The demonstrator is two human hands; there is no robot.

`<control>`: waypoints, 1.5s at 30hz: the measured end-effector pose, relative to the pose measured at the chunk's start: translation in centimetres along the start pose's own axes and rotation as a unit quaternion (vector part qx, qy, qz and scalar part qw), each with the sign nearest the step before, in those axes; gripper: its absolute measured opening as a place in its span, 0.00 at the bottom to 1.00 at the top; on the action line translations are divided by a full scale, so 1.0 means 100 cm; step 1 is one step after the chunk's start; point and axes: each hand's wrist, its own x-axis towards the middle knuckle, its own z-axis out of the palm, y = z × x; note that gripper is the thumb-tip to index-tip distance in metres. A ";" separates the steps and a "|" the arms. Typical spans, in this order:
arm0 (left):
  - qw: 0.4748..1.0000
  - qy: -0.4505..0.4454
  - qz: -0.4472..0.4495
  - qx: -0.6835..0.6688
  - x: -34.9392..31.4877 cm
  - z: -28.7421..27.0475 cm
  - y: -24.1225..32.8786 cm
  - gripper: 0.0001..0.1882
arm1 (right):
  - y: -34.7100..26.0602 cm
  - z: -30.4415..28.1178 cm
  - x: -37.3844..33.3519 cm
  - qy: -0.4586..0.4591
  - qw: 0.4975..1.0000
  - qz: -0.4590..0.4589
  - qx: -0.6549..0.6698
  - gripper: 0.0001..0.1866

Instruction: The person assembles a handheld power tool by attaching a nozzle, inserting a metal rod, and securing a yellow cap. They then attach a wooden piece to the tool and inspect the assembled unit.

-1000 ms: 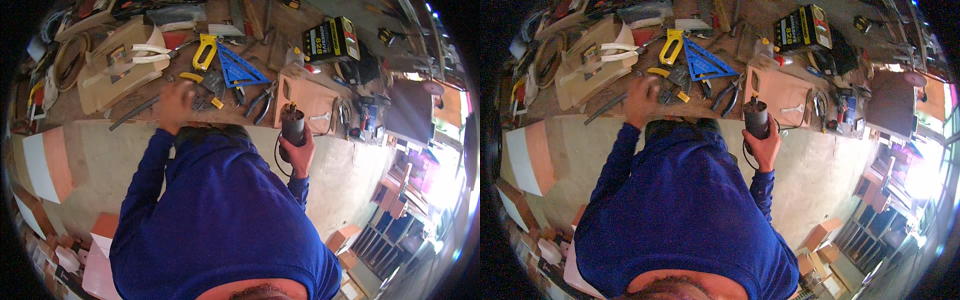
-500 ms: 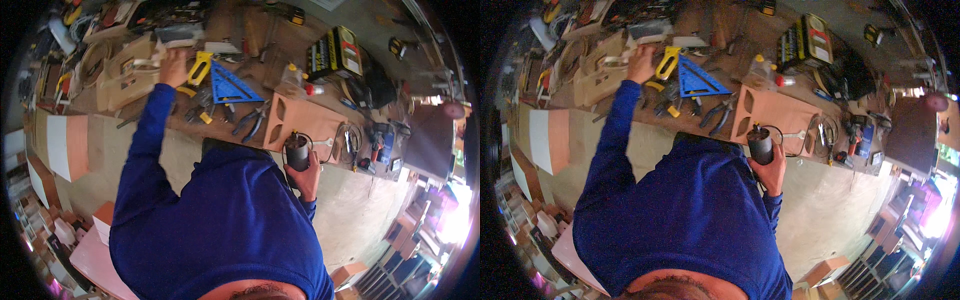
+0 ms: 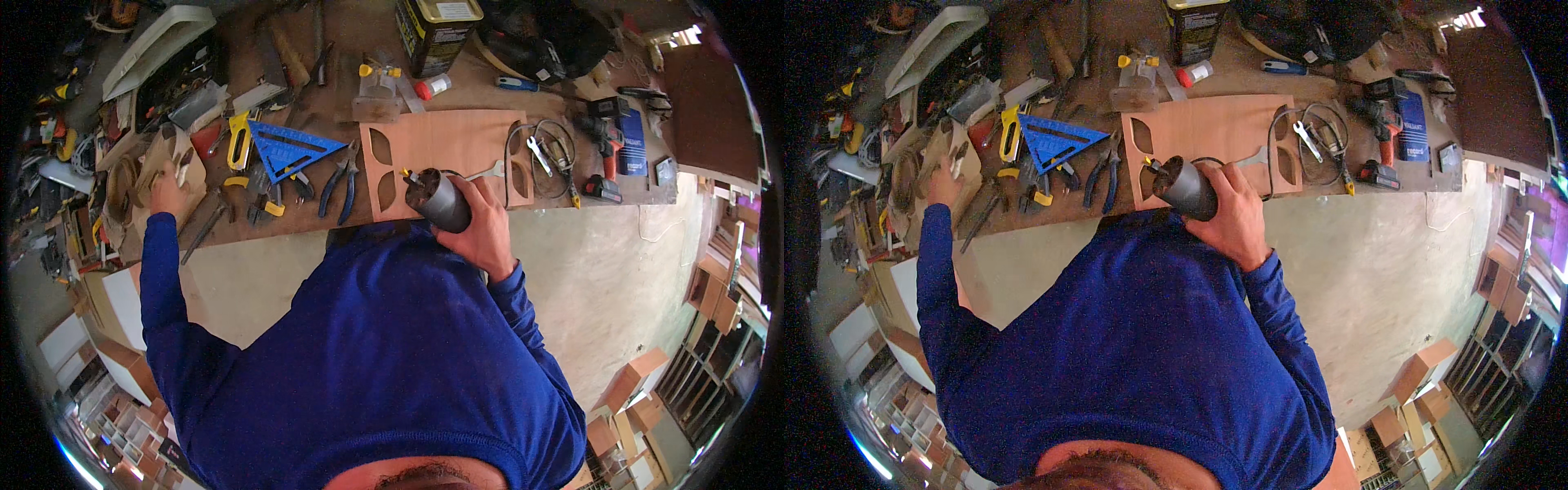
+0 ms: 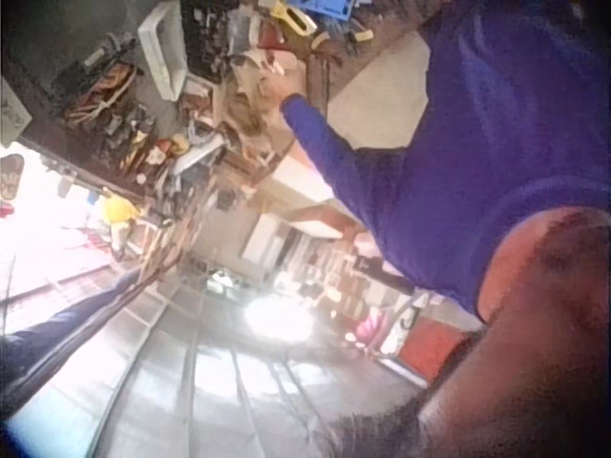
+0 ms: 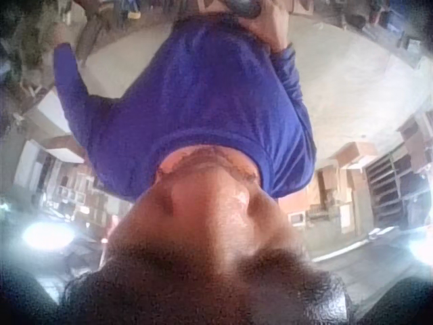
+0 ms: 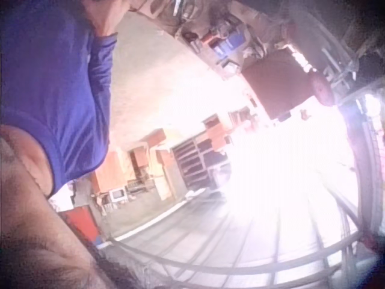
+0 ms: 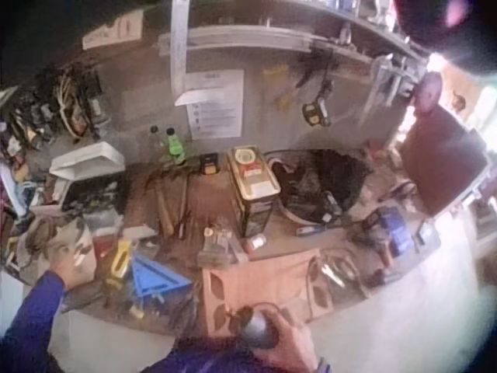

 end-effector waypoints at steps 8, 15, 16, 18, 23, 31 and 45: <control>0.672 -0.182 -0.098 -0.712 -0.057 -0.032 0.048 0.19 | 0.013 -0.001 0.019 -0.007 0.999 -0.050 0.001 0.37; 0.614 -0.464 -0.062 -0.635 -0.132 -0.030 0.229 0.31 | 0.052 0.011 0.036 -0.072 0.994 -0.078 -0.031 0.41; 0.614 -0.468 -0.028 -0.635 -0.139 -0.040 0.240 0.31 | 0.059 0.013 0.038 -0.071 0.993 -0.089 -0.036 0.41; 0.616 -0.483 0.041 -0.621 -0.146 -0.057 0.254 0.31 | 0.073 0.019 0.040 -0.097 0.989 -0.097 -0.051 0.41; 0.636 -0.537 0.144 -0.535 -0.141 -0.061 0.258 0.28 | 0.086 0.031 0.043 -0.142 0.971 -0.166 -0.097 0.39; 0.658 -0.528 0.179 -0.506 -0.150 -0.023 0.226 0.17 | 0.079 0.047 0.038 -0.153 0.956 -0.191 -0.164 0.41; 0.792 -0.368 0.348 -0.341 -0.147 0.053 0.190 0.25 | 0.051 0.066 0.031 -0.190 0.896 -0.277 -0.290 0.31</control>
